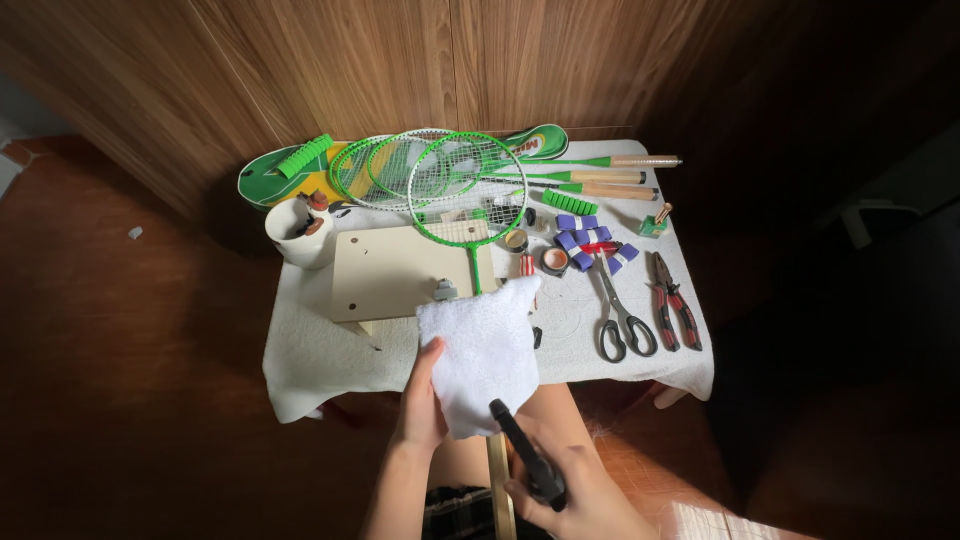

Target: Cleaning the frame of a badminton racket and applying protective tape to its head.

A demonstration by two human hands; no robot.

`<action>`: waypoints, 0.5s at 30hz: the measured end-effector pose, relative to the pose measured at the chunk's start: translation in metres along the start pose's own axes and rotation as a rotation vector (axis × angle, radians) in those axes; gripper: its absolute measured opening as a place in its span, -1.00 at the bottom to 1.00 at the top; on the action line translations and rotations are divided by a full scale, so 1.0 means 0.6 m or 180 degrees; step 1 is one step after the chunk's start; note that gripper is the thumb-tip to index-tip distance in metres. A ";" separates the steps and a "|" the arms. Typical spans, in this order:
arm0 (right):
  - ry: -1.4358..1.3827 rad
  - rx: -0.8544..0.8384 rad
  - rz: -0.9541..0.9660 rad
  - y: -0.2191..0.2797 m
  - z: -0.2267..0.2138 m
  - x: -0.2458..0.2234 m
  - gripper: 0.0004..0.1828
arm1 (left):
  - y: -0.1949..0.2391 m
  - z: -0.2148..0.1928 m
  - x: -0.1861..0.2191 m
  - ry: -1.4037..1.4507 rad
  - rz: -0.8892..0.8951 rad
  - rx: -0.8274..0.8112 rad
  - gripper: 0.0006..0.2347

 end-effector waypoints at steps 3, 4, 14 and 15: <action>0.0118 -0.0079 -0.0101 0.001 0.011 0.007 -0.27 | 0.005 -0.004 0.019 0.0026 0.0304 -0.0041 -0.42; 0.0118 -0.0083 -0.0102 0.001 0.008 0.007 -0.27 | 0.009 -0.012 0.023 0.0026 0.0306 -0.0039 -0.42; -0.0407 -0.0121 -0.0738 -0.046 -0.075 -0.088 0.07 | 0.210 -0.154 0.094 0.0057 0.0759 0.1833 -0.48; -0.0880 -0.0154 -0.1481 -0.057 -0.084 -0.120 0.17 | 0.251 -0.156 0.118 0.0073 0.0905 0.2185 -0.49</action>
Point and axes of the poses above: each hand's wrist, its own y-axis away from the middle knuckle, its own z-axis out of the palm, x = y × z, the point moved 9 cm from there along -y, towards the middle knuckle, and after that the axes turned 15 degrees about -x, right-handed, at the moved point
